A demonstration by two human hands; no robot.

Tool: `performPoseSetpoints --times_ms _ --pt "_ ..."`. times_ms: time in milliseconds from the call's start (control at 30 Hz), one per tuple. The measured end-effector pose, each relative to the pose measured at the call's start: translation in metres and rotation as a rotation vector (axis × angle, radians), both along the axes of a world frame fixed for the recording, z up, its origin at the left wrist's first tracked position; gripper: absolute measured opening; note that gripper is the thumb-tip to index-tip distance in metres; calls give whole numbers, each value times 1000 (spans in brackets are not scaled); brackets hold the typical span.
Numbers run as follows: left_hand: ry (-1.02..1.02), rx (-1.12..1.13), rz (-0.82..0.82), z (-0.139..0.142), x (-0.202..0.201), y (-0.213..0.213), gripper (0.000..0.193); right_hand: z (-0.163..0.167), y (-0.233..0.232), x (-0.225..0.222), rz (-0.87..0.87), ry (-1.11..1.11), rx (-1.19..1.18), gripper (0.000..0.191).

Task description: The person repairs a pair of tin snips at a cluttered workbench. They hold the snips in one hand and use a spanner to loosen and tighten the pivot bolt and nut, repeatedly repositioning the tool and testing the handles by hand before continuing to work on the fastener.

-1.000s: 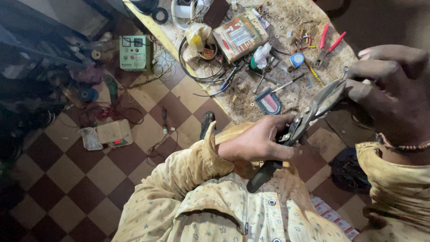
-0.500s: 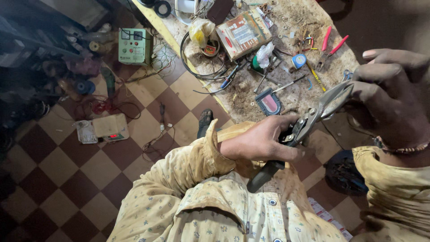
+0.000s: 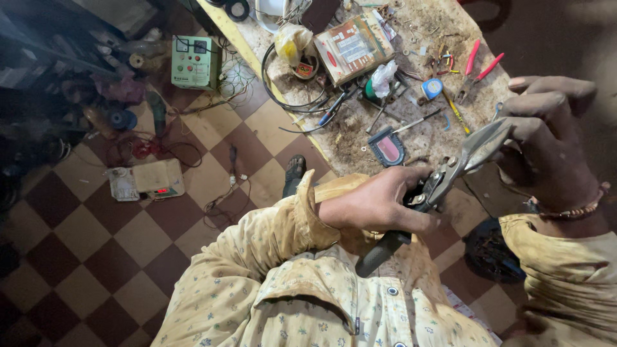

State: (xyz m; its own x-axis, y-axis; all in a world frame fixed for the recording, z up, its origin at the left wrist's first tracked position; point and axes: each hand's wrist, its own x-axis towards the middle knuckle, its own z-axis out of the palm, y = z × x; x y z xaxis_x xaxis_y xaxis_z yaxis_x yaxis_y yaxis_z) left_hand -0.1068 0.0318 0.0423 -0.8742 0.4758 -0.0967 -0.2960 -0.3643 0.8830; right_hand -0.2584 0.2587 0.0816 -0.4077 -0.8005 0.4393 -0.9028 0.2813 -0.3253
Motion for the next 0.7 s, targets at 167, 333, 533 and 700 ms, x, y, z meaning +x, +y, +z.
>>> performPoseSetpoints --times_ms 167,333,533,700 --pt "-5 -9 -2 -1 1 1 41 -3 8 0 -10 4 35 26" --pt "17 -32 1 -1 0 1 44 14 3 2 11 37 39 27" --pt "17 -41 5 3 0 1 46 36 -7 8 0 95 72 25" --pt "14 -32 68 16 -6 -2 52 52 3 7 -14 165 132 21"
